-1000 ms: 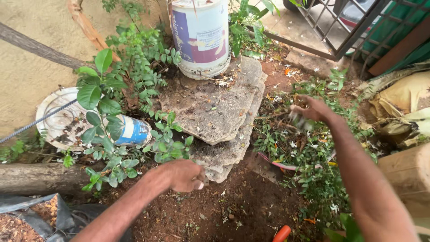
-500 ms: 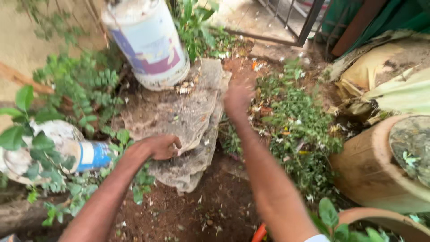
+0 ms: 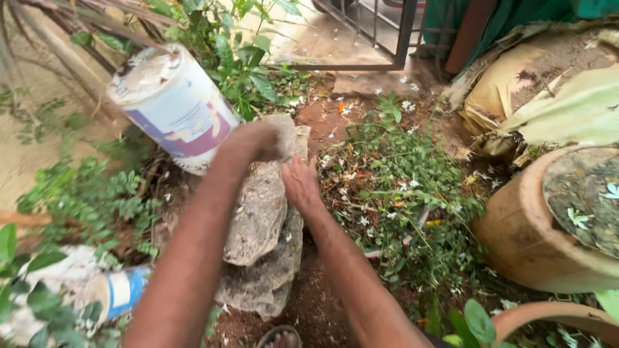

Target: The person prunes a small plant using garden shears, then clears away the cuttings and loose debris from the soil by hand.

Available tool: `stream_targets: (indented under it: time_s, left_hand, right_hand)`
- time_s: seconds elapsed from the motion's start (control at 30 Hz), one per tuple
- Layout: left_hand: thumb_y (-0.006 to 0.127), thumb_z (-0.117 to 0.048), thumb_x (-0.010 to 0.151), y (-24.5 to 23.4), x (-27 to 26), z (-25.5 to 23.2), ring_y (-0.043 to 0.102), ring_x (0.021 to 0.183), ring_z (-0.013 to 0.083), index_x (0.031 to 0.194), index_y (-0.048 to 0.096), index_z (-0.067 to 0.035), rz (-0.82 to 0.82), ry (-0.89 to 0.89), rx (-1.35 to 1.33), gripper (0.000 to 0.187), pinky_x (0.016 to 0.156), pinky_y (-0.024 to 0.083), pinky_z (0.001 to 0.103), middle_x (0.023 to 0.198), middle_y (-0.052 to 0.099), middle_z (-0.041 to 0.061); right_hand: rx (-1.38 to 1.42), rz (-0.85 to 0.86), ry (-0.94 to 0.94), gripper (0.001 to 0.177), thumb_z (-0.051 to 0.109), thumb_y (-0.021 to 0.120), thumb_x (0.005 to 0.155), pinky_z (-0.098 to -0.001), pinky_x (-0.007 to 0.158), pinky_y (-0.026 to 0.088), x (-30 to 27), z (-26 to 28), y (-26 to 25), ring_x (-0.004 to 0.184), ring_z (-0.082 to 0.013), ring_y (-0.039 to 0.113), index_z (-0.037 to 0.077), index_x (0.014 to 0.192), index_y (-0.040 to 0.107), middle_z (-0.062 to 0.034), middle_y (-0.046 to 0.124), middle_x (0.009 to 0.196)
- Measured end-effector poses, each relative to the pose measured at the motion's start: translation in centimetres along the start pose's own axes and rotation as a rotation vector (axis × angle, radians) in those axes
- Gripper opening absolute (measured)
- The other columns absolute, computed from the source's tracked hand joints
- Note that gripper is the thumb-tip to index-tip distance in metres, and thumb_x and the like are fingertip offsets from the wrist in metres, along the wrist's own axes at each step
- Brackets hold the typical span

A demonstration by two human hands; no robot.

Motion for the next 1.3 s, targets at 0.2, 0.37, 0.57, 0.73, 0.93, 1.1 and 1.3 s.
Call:
stream_targets:
  time_s: [0.2, 0.37, 0.57, 0.73, 0.93, 1.1, 1.3]
  left_hand:
    - [0.064, -0.009, 0.083, 0.9, 2.3, -7.9, 0.069, 0.110, 0.0396, 0.146, 0.044, -0.010, -0.099, 0.306, -0.046, 0.066, 0.094, 0.056, 0.049, 0.121, 0.069, 0.025]
    - [0.065, -0.013, 0.087, 1.5, 4.8, -9.6, 0.069, 0.119, 0.0365, 0.151, 0.044, -0.006, -0.017, 0.392, -0.028, 0.068, 0.101, 0.055, 0.048, 0.128, 0.071, 0.024]
    - [0.070, -0.024, 0.089, 1.5, 9.6, -11.4, 0.056, 0.134, 0.0366, 0.151, 0.040, -0.003, -0.026, 0.539, -0.300, 0.072, 0.117, 0.043, 0.048, 0.144, 0.056, 0.026]
    - [0.067, -0.052, 0.097, 3.9, 12.4, -16.9, 0.028, 0.152, 0.0403, 0.162, 0.015, -0.004, -0.095, 0.663, -0.525, 0.096, 0.124, 0.024, 0.055, 0.165, 0.025, 0.028]
    - [0.082, -0.073, 0.069, 6.1, 8.4, -23.0, 0.008, 0.156, 0.0392, 0.161, -0.003, -0.016, -0.137, 0.767, -0.124, 0.137, 0.122, 0.010, 0.062, 0.170, 0.004, 0.020]
    - [0.082, -0.076, 0.067, 8.7, 6.8, -26.9, 0.009, 0.156, 0.0407, 0.163, -0.005, -0.015, -0.151, 0.841, 0.169, 0.143, 0.124, 0.008, 0.062, 0.170, 0.006, 0.020]
    - [0.078, -0.055, 0.084, 12.5, 10.8, -29.1, 0.028, 0.153, 0.0381, 0.168, 0.005, -0.013, -0.165, 0.779, 0.322, 0.119, 0.124, 0.019, 0.064, 0.165, 0.030, 0.019]
  right_hand:
    - [-0.040, -0.051, 0.019, 0.033, 0.010, 0.064, 0.093, -0.0567, 0.109, 0.041, 2.2, -6.5, 3.0, 0.129, -0.0345, 0.058, 0.015, 0.125, 0.069, -0.0120, 0.068, 0.133]
    - [-0.104, -0.033, -0.101, 0.028, 0.027, 0.055, 0.100, -0.0606, 0.103, 0.039, 0.0, -8.2, -2.5, 0.127, -0.0303, 0.052, 0.014, 0.122, 0.067, -0.0138, 0.068, 0.127]
    - [-0.011, 0.293, 0.179, 0.018, 0.013, 0.054, 0.103, -0.0420, 0.084, 0.060, -3.2, -13.3, -6.7, 0.095, -0.0260, 0.074, 0.011, 0.112, 0.070, -0.0096, 0.074, 0.103]
    - [-0.037, 0.237, 0.201, 0.021, 0.007, 0.065, 0.088, -0.0444, 0.069, 0.059, -8.6, -16.6, -11.1, 0.084, -0.0287, 0.070, 0.011, 0.109, 0.068, -0.0121, 0.070, 0.091]
    - [-0.081, 0.572, 0.542, 0.015, 0.009, 0.060, 0.097, -0.0498, 0.083, 0.058, -18.2, -20.9, -11.4, 0.093, -0.0310, 0.073, 0.004, 0.097, 0.074, -0.0158, 0.073, 0.097]
    - [-0.029, -0.010, 0.888, 0.033, 0.000, 0.059, 0.088, -0.0513, 0.088, 0.057, -26.2, -29.1, -10.2, 0.102, -0.0381, 0.072, 0.005, 0.119, 0.069, -0.0223, 0.072, 0.111]
    - [0.261, -0.349, 1.281, 0.063, 0.040, 0.078, 0.086, -0.0476, 0.104, 0.053, -38.5, -36.2, 4.2, 0.119, -0.0399, 0.068, 0.004, 0.135, 0.063, -0.0264, 0.070, 0.126]
Point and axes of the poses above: each hand's wrist, its own x-axis towards the middle knuckle, its own y-axis out of the palm, z = x × y, the point moved 8 cm from there along x, towards the middle knuckle
